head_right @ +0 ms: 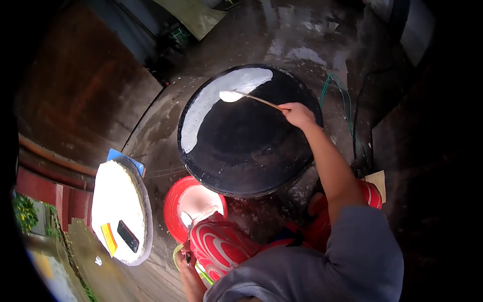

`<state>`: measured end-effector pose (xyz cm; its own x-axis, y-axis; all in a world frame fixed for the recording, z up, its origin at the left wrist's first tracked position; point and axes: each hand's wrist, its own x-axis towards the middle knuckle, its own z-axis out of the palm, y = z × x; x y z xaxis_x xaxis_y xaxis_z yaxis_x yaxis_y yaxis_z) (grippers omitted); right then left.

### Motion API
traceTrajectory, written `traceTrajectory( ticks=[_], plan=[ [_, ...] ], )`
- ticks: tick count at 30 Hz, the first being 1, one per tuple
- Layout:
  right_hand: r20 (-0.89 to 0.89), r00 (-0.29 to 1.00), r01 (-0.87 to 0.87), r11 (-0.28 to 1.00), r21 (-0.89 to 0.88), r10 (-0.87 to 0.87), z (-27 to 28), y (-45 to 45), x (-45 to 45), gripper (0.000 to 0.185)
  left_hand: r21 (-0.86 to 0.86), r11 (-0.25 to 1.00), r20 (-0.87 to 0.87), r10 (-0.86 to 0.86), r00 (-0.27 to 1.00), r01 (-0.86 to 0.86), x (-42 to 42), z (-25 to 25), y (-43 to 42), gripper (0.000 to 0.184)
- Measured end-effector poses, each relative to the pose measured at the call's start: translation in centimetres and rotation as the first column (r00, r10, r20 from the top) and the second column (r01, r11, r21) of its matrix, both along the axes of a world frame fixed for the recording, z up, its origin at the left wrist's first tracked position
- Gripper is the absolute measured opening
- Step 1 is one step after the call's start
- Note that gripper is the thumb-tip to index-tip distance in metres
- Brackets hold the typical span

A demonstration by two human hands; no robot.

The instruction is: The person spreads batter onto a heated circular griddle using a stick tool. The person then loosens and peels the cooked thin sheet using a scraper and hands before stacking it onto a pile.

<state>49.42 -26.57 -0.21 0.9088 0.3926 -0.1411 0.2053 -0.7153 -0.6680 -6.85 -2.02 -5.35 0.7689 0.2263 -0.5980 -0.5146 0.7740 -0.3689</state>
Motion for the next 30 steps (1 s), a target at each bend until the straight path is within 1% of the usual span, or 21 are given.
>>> traceTrajectory(
  ticks=[1,3,5,6,7,9,10,11,13,15,17,18,19,20,21,23,25,26,27,29,30],
  plan=[
    [0.051,0.987,0.156,0.987,-0.042,-0.154,1.3,-0.8,-1.3,0.031,0.021,1.0,-0.005,-0.007,1.0,0.007,0.2,0.2,-0.1,0.029],
    [-0.103,0.961,0.276,0.928,0.252,-0.258,-9.9,-2.4,4.4,0.033,0.036,0.999,-0.012,-0.007,1.0,0.007,0.0,0.1,-0.6,0.028],
    [-0.044,0.997,0.082,0.934,0.347,-0.071,-8.4,0.6,0.7,0.034,0.019,0.998,-0.008,-0.052,0.999,0.052,0.0,0.5,-0.5,0.028],
    [-0.045,0.999,0.023,0.973,0.228,-0.013,-5.5,2.7,-1.8,0.033,0.019,0.999,-0.007,-0.049,0.999,0.049,0.2,0.7,-0.6,0.028],
    [0.021,0.999,-0.053,0.981,0.187,0.05,-4.7,4.3,-2.8,0.031,0.018,0.999,-0.024,-0.039,0.999,0.039,0.6,1.1,-0.8,0.025],
    [-0.094,0.991,-0.085,0.988,0.128,0.097,-2.6,4.9,-2.8,0.029,0.017,1.0,-0.061,-0.019,0.998,0.02,0.6,1.8,-1.0,0.02],
    [-0.098,0.994,-0.037,0.989,0.143,0.051,-1.2,4.3,-3.0,0.029,0.009,1.0,-0.068,-0.022,0.997,0.023,0.1,1.2,-0.6,0.021],
    [-0.062,0.997,0.04,0.997,0.072,-0.035,0.1,4.0,-3.4,0.029,0.01,1.0,-0.064,-0.013,0.998,0.013,-0.2,0.9,-0.3,0.021],
    [-0.096,0.994,-0.024,0.972,0.234,0.048,-7.3,5.5,0.3,0.028,0.028,0.997,-0.044,-0.077,0.996,0.079,-0.8,0.3,-0.4,0.019],
    [-0.024,0.994,-0.108,0.991,0.077,0.11,-4.0,7.0,-3.4,0.028,-0.005,0.998,-0.028,-0.059,0.998,0.059,-0.8,0.6,-0.4,0.017],
    [-0.006,0.974,-0.227,0.973,0.039,0.227,-0.9,6.0,-4.9,0.028,-0.022,0.998,-0.042,-0.053,0.998,0.052,-1.0,0.6,-0.5,0.017],
    [-0.017,0.957,-0.289,0.956,0.047,0.29,-0.2,4.6,-4.6,0.027,-0.009,0.999,-0.046,-0.053,0.998,0.053,-0.9,0.7,-0.6,0.017],
    [-0.037,0.953,-0.297,0.951,0.091,0.301,0.1,2.7,-4.3,0.026,-0.011,0.999,-0.044,-0.053,0.998,0.052,-1.0,0.9,-0.6,0.017],
    [-0.041,0.974,-0.221,0.974,0.042,0.223,1.9,0.8,-5.2,0.026,0.001,0.998,-0.051,-0.06,0.997,0.06,-1.1,1.0,-0.6,0.017],
    [0.088,0.995,-0.039,0.999,-0.022,0.041,1.1,-0.6,-5.5,0.028,0.013,0.998,-0.057,-0.064,0.996,0.065,-1.1,0.9,-0.6,0.017],
    [0.087,0.979,0.176,0.981,0.084,-0.183,-5.1,-2.7,-2.3,0.033,0.017,0.998,-0.084,-0.058,0.995,0.059,-1.3,0.4,-0.5,0.017],
    [-0.019,0.999,0.049,0.927,0.371,-0.045,-9.4,-0.6,-2.6,0.039,0.031,0.998,-0.122,-0.059,0.991,0.063,-1.3,0.5,-0.3,0.017],
    [-0.022,0.999,-0.036,0.934,0.354,0.047,-7.8,1.6,-4.8,0.041,0.033,0.995,-0.118,-0.086,0.989,0.091,-1.2,0.7,-0.3,0.016],
    [-0.01,0.986,-0.159,0.969,0.187,0.164,-3.7,3.6,-7.7,0.038,0.036,0.992,-0.114,-0.112,0.987,0.117,-1.2,0.7,-0.3,0.016],
    [0.085,0.967,-0.245,0.966,0.079,0.238,-1.8,5.4,-9.5,0.034,0.026,0.994,-0.094,-0.101,0.99,0.104,-1.2,0.6,-0.3,0.016],
    [-0.032,0.961,-0.27,0.955,0.12,0.276,-1.3,5.2,-8.9,0.032,0.022,0.994,-0.109,-0.106,0.988,0.109,-0.8,1.1,-0.5,0.016]
  ],
)
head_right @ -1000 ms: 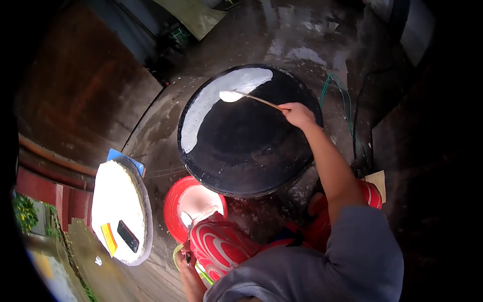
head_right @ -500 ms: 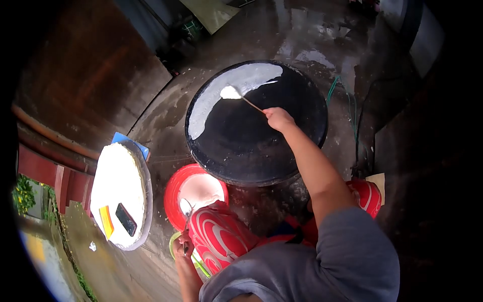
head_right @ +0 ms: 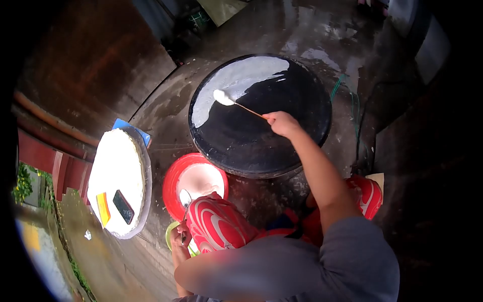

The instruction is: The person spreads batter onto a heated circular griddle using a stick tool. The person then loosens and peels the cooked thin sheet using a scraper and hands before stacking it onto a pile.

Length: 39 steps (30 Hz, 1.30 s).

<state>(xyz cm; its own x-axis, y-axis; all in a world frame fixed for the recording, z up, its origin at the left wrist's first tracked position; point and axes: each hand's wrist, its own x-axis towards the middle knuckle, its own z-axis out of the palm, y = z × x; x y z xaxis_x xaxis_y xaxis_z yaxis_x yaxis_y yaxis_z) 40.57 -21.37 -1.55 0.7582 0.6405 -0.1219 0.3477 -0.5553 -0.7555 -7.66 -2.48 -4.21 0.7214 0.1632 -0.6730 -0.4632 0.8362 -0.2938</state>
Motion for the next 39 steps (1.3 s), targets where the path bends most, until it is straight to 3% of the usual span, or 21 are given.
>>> traceTrajectory(
  ticks=[1,2,3,5,7,9,11,13,15,19,20,21,23,26,29,33,35,37,39],
  plan=[
    [-0.121,0.992,-0.041,0.999,0.013,0.042,0.2,-0.4,1.1,0.03,-0.001,1.0,-0.013,-0.003,1.0,0.003,0.1,0.3,0.0,0.016],
    [-0.087,0.996,-0.014,0.999,0.031,0.016,-0.2,-1.0,2.1,0.029,0.041,0.999,-0.028,-0.007,1.0,0.008,-0.1,-0.1,0.1,0.017],
    [-0.001,0.995,0.103,0.993,-0.058,-0.103,0.9,-1.0,1.3,0.029,0.036,0.999,-0.025,0.006,1.0,-0.005,-0.2,-0.4,0.2,0.017],
    [-0.046,0.994,0.103,0.991,0.085,-0.099,-3.6,0.6,1.7,0.029,0.023,1.0,-0.016,-0.016,1.0,0.016,-0.4,-0.7,0.2,0.018],
    [0.103,0.995,0.014,1.0,-0.017,-0.012,-1.8,1.9,-1.2,0.029,0.008,1.0,-0.024,0.004,1.0,-0.004,-0.5,-0.6,0.3,0.02],
    [0.033,0.989,-0.143,0.99,-0.021,0.143,-0.3,1.0,-0.7,0.027,0.013,1.0,-0.031,-0.011,0.999,0.012,-0.5,-0.1,0.1,0.02],
    [-0.189,0.977,-0.095,0.995,0.032,0.099,0.8,-0.9,0.5,0.026,-0.008,1.0,-0.014,-0.003,1.0,0.003,-0.4,0.1,0.1,0.02],
    [0.044,0.998,0.047,0.998,0.037,-0.049,-1.4,-0.4,0.2,0.027,-0.016,1.0,-0.019,-0.006,1.0,0.006,-0.9,-0.4,0.2,0.02],
    [0.057,0.998,-0.019,0.999,0.037,0.017,-3.1,1.2,-1.7,0.028,-0.032,0.999,0.041,-0.011,0.999,0.012,-1.4,-0.5,0.3,0.02],
    [0.025,0.983,-0.18,0.98,-0.082,0.183,2.3,-0.1,-3.8,0.027,-0.039,0.999,0.112,-0.001,0.994,0.005,-2.7,-1.7,0.8,0.025],
    [-0.06,0.986,-0.153,0.988,0.012,0.154,0.1,-0.7,-2.0,0.027,-0.027,1.0,0.109,-0.008,0.994,0.011,-2.6,-1.6,0.9,0.025],
    [-0.086,0.992,-0.09,0.996,-0.017,0.088,1.8,-0.9,-2.9,0.027,-0.016,1.0,0.104,-0.017,0.994,0.018,-2.4,-1.4,1.0,0.026],
    [0.024,0.999,0.027,0.999,-0.041,-0.026,-0.4,0.3,-3.9,0.027,-0.033,0.999,0.091,-0.01,0.996,0.013,-2.1,-0.8,1.0,0.026],
    [0.107,0.993,-0.046,0.994,-0.094,0.056,-1.2,1.2,-6.4,0.026,-0.079,0.997,0.106,0.018,0.994,-0.01,-1.8,-0.5,1.5,0.026],
    [0.156,0.976,-0.123,0.975,-0.184,0.153,2.8,-1.6,-6.4,0.026,-0.109,0.994,0.142,0.03,0.989,-0.015,-1.4,0.2,2.2,0.027],
    [0.056,0.986,0.156,0.988,-0.002,-0.155,-0.3,-3.5,-5.6,0.027,-0.081,0.995,0.07,0.057,0.996,-0.052,-0.7,1.1,3.8,0.026],
    [-0.05,0.996,0.089,0.969,0.231,-0.08,-4.0,-2.7,-6.4,0.027,-0.072,0.995,0.023,0.066,0.998,-0.064,0.9,3.8,4.0,0.026],
    [-0.137,0.99,0.009,0.99,0.143,0.011,-2.4,-2.5,-10.0,0.027,-0.075,0.995,0.033,0.067,0.997,-0.064,2.3,6.6,4.3,0.027],
    [-0.09,0.995,-0.029,0.998,0.064,0.035,-1.8,-3.9,-12.3,0.027,-0.075,0.995,0.072,0.074,0.995,-0.068,2.9,7.3,4.8,0.027]
  ],
)
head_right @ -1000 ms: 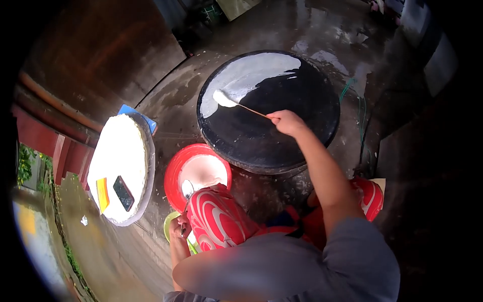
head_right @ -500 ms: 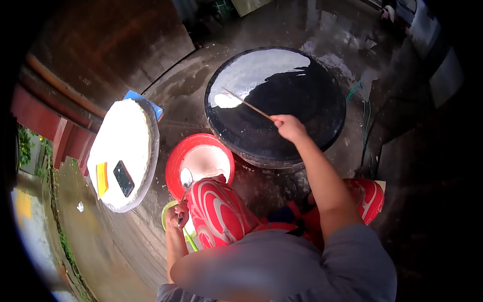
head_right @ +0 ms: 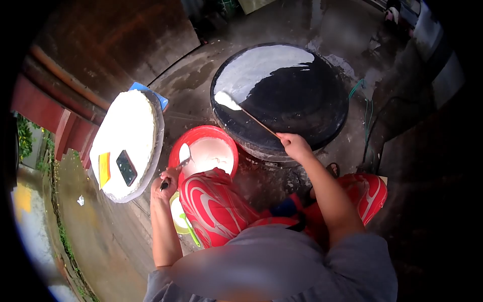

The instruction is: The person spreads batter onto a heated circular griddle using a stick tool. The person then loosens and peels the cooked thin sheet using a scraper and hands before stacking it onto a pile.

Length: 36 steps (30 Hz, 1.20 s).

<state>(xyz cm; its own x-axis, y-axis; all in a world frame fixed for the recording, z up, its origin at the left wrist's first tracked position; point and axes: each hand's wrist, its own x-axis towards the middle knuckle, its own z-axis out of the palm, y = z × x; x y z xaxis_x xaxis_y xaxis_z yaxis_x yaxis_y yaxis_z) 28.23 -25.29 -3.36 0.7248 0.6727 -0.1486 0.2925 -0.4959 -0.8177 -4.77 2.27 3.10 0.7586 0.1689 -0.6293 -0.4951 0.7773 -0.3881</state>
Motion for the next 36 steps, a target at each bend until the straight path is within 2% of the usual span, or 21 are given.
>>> traceTrajectory(
  ticks=[2,3,4,6,7,8,9,10,12,14,16,20,22,24,25,26,28,30,32,34,36],
  plan=[
    [-0.006,1.0,0.012,0.997,-0.073,-0.012,0.8,-2.5,-2.2,0.027,0.041,0.999,0.029,0.032,0.999,-0.033,0.8,0.8,0.0,0.025],
    [0.055,0.998,0.005,0.995,-0.095,0.001,1.8,-4.0,-3.5,0.028,0.039,0.999,0.03,0.031,0.999,-0.032,1.3,1.2,0.0,0.025],
    [0.098,0.991,-0.087,0.995,-0.041,0.091,0.0,-5.9,-4.1,0.036,0.042,0.998,0.021,0.039,0.999,-0.04,1.7,1.4,0.2,0.024],
    [-0.118,0.979,-0.188,0.96,-0.206,0.166,3.2,-7.4,-6.3,0.037,0.043,0.998,0.013,0.046,0.999,-0.047,2.2,1.2,0.5,0.022],
    [-0.117,0.979,-0.187,0.96,-0.209,0.165,2.5,-7.4,-6.9,0.037,0.046,0.997,-0.003,0.062,0.998,-0.062,2.5,0.8,0.8,0.022],
    [0.241,0.963,-0.096,0.988,-0.121,0.123,1.2,-7.2,-7.4,0.04,0.049,0.996,-0.019,0.077,0.997,-0.076,2.6,0.4,1.0,0.021],
    [0.563,0.826,-0.041,0.999,-0.004,0.036,0.3,-6.9,-7.7,0.043,0.068,0.995,-0.014,0.071,0.997,-0.07,2.7,-0.2,1.0,0.022],
    [0.564,0.825,-0.039,0.999,-0.005,0.035,0.3,-5.7,-8.2,0.043,0.067,0.995,-0.013,0.07,0.998,-0.069,2.7,-1.0,1.1,0.022],
    [0.492,0.869,0.077,0.968,-0.24,0.053,0.8,-0.8,-9.4,0.046,0.074,0.995,-0.04,0.066,0.997,-0.063,2.7,-2.4,1.2,0.023],
    [0.504,0.854,-0.024,0.979,-0.202,0.125,0.3,5.0,-10.0,0.052,0.085,0.996,-0.058,0.015,0.998,-0.01,2.3,-3.4,1.2,0.023],
    [0.489,0.849,-0.052,0.952,-0.302,0.202,0.5,11.0,-10.9,0.051,0.105,0.994,-0.012,-0.01,1.0,0.011,1.8,-4.1,0.6,0.025],
    [0.506,0.841,-0.041,0.954,-0.296,0.193,-3.9,19.7,-11.3,0.056,0.084,0.994,-0.148,-0.056,0.987,0.069,1.3,-4.5,0.5,0.023],
    [0.496,0.852,-0.005,0.95,-0.311,0.167,-4.0,20.1,-11.5,0.058,0.138,0.988,-0.154,-0.045,0.987,0.067,0.7,-4.7,0.6,0.023],
    [0.483,0.87,0.05,0.956,-0.288,0.1,-3.7,17.6,-11.9,0.061,0.148,0.989,-0.053,-0.019,0.998,0.026,0.0,-4.8,0.6,0.011],
    [0.439,0.886,0.025,0.929,-0.369,0.151,-2.0,15.5,-12.8,0.064,0.136,0.991,-0.019,-0.004,1.0,0.006,-0.2,-4.9,0.6,0.011],
    [0.442,0.884,0.028,0.926,-0.375,0.153,-0.4,13.5,-14.2,0.064,0.129,0.992,-0.014,-0.005,1.0,0.007,-0.2,-4.7,0.5,0.011],
    [0.333,0.936,0.006,0.943,-0.334,0.112,1.7,11.0,-16.3,0.066,0.164,0.986,-0.06,-0.012,0.998,0.022,-0.1,-4.2,0.2,0.012],
    [0.367,0.924,0.01,0.948,-0.319,0.113,-0.8,12.9,-16.3,0.066,0.171,0.985,-0.065,-0.012,0.998,0.023,0.3,-4.3,-0.1,0.012],
    [0.432,0.882,0.008,0.911,-0.413,0.188,-2.9,16.9,-14.5,0.067,0.187,0.982,-0.069,-0.015,0.997,0.028,0.8,-4.1,-0.5,0.013],
    [0.414,0.896,0.036,0.901,-0.433,0.163,-3.2,17.2,-14.3,0.067,0.214,0.973,-0.177,-0.042,0.983,0.08,1.0,-3.6,-0.8,0.015],
    [0.41,0.911,0.113,0.925,-0.363,0.05,-2.9,14.3,-14.3,0.067,0.212,0.971,-0.157,-0.073,0.985,0.106,0.6,-3.9,-0.7,0.017]
  ],
)
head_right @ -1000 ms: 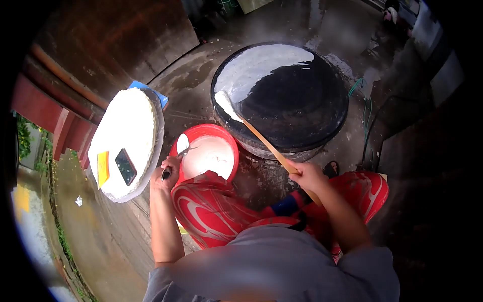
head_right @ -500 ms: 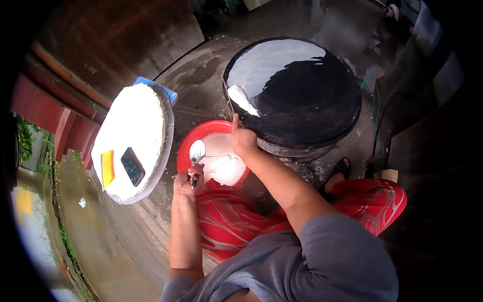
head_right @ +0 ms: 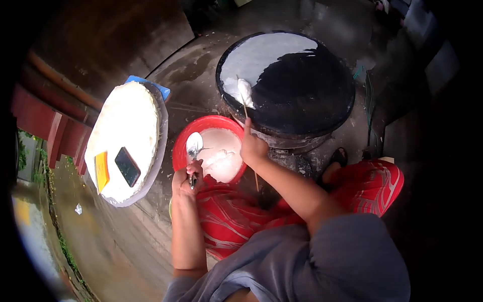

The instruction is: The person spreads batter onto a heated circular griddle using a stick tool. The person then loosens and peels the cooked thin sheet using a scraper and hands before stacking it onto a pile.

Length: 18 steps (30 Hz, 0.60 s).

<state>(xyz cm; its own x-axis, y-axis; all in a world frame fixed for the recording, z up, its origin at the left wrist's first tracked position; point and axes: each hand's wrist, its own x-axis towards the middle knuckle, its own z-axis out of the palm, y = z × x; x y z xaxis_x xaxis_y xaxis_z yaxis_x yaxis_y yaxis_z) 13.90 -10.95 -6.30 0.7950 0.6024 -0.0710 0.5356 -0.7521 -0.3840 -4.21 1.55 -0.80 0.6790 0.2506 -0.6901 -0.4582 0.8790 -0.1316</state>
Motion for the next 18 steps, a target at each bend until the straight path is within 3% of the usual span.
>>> traceTrajectory(
  ticks=[1,2,4,6,8,10,14,15,18],
  plan=[
    [-0.158,0.987,0.014,0.999,-0.052,-0.022,3.0,-2.4,-0.8,0.07,-0.005,1.0,0.032,-0.015,0.999,0.016,0.0,-0.2,0.1,0.02],
    [-0.133,0.991,0.021,0.999,0.032,-0.017,3.8,-4.8,-2.0,0.074,-0.007,1.0,0.04,-0.018,0.999,0.019,0.0,-0.1,0.2,0.02],
    [-0.226,0.974,0.006,1.0,0.014,-0.003,5.1,-6.4,-4.0,0.076,-0.028,0.999,0.088,-0.03,0.996,0.033,-0.2,0.0,0.0,0.011],
    [-0.196,0.98,-0.036,0.999,0.033,0.042,3.4,-3.9,-3.9,0.082,-0.025,1.0,0.047,-0.005,0.999,0.006,0.2,0.0,-0.3,0.011],
    [0.103,0.995,-0.017,0.996,0.086,0.008,-2.2,-0.5,-2.1,0.08,0.019,1.0,-0.02,-0.013,1.0,0.013,0.6,0.1,-0.4,0.025],
    [-0.132,0.99,0.051,0.999,-0.004,-0.051,0.8,-1.4,-0.5,0.068,-0.003,1.0,0.011,0.004,1.0,-0.004,0.5,-0.5,-0.4,0.024],
    [-0.118,0.991,0.078,0.983,0.168,-0.058,2.2,-8.5,-3.5,0.082,-0.001,1.0,0.031,-0.022,0.999,0.022,0.5,-0.3,-0.5,0.02],
    [-0.252,0.965,0.078,0.997,0.03,-0.068,4.4,-8.6,-4.4,0.082,0.022,0.999,-0.048,-0.029,0.998,0.03,0.7,0.1,-0.5,0.02],
    [-0.07,0.996,-0.06,0.998,0.014,0.061,0.4,-5.4,-3.6,0.081,0.004,1.0,-0.016,-0.017,1.0,0.017,0.9,-0.2,-0.6,0.009]
  ],
)
